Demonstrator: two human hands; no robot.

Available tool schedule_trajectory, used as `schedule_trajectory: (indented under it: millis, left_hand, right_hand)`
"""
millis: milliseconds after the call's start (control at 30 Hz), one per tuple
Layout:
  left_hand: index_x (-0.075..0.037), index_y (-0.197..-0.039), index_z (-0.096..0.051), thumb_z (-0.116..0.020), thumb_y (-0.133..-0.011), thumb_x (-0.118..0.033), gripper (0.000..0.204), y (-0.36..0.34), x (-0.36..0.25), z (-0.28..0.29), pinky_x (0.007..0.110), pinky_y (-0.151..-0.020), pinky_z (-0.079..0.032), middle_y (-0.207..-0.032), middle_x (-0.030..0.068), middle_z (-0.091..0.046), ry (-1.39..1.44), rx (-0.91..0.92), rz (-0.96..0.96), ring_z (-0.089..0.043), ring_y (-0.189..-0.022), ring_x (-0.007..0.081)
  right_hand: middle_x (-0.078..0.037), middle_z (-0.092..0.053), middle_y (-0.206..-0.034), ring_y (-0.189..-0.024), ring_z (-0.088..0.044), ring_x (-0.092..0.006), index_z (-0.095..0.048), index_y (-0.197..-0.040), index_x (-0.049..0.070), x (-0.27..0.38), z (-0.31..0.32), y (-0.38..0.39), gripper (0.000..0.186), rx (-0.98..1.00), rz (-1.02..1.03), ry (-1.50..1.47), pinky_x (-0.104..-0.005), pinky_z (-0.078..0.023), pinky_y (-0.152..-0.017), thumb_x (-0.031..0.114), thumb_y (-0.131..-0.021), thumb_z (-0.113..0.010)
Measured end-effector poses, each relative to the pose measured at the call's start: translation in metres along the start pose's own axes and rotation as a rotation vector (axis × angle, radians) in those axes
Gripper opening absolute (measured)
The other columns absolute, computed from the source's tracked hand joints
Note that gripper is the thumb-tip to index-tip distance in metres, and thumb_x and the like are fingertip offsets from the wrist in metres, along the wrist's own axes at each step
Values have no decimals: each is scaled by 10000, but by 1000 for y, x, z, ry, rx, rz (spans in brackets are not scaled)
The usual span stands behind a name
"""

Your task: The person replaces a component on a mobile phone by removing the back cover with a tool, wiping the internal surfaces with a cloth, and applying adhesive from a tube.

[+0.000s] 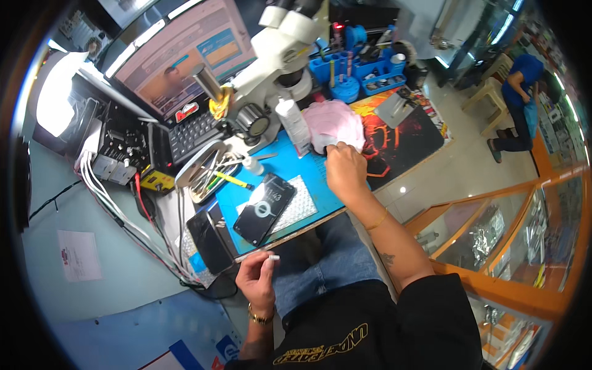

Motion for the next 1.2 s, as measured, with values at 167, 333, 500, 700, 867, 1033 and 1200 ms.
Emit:
schedule_trajectory:
  millis: [167,333,500,700,867,1033,1200]
  left_hand:
    - [41,-1045,-669,-663,-921,95,135,-17,-49,-6,297,-843,-566,-1045,132,-702,-1,-42,94,-678,-945,171]
    - [34,-1055,-643,-643,-937,92,132,-24,-145,-24,295,-810,-586,-1057,142,-701,33,-33,132,-700,-905,173]
    - [27,-1053,-654,-655,-974,-9,87,-38,-218,-25,276,-759,-560,-985,109,-707,-77,-61,110,-681,-816,154]
    - [32,-1050,-648,-652,-968,13,84,-20,-242,5,277,-767,-555,-991,107,-696,-154,-227,104,-673,-829,154]
    - [26,-1057,-648,-653,-970,-17,97,12,-212,-7,274,-760,-550,-964,99,-707,-221,-266,280,-674,-816,151]
    - [12,-1047,-645,-649,-975,-34,86,46,-202,-32,288,-742,-580,-942,91,-714,-164,-280,360,-687,-762,149]
    - [14,-1050,-642,-651,-974,-33,89,45,-202,-28,300,-744,-590,-964,102,-711,-187,-304,317,-684,-784,156]
  right_hand:
    - [-181,-676,-947,-869,-701,-373,-652,-919,14,15,-2,-7,116,41,-47,76,-464,-578,-719,-6,-808,-623]
    - [-180,-701,-927,-863,-721,-340,-654,-960,33,15,-13,-13,119,156,-79,155,-455,-587,-716,38,-854,-599]
    - [-185,-707,-934,-871,-716,-361,-637,-1039,55,-4,-3,-9,234,170,-147,-10,-460,-580,-739,72,-809,-682]
    - [-157,-752,-913,-810,-726,-283,-753,-957,-8,-62,81,-41,166,-399,-562,-734,-377,-553,-736,94,-836,-705]
    - [-159,-749,-916,-819,-716,-310,-750,-972,8,-117,93,-101,134,-449,-369,-565,-397,-551,-759,81,-868,-705]
    - [-151,-737,-907,-847,-700,-363,-740,-939,48,-93,70,-122,96,-347,-133,-301,-455,-541,-760,116,-882,-703]
    - [-154,-734,-897,-819,-698,-362,-737,-924,52,-97,63,-126,100,-309,-95,-268,-472,-547,-736,132,-882,-693]
Point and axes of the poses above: each hand's wrist, its own y-axis away from the middle knuckle, its own z-axis out of the back of the hand, x = y × z, the point moved 7 cm from there along -y, towards the middle knuckle
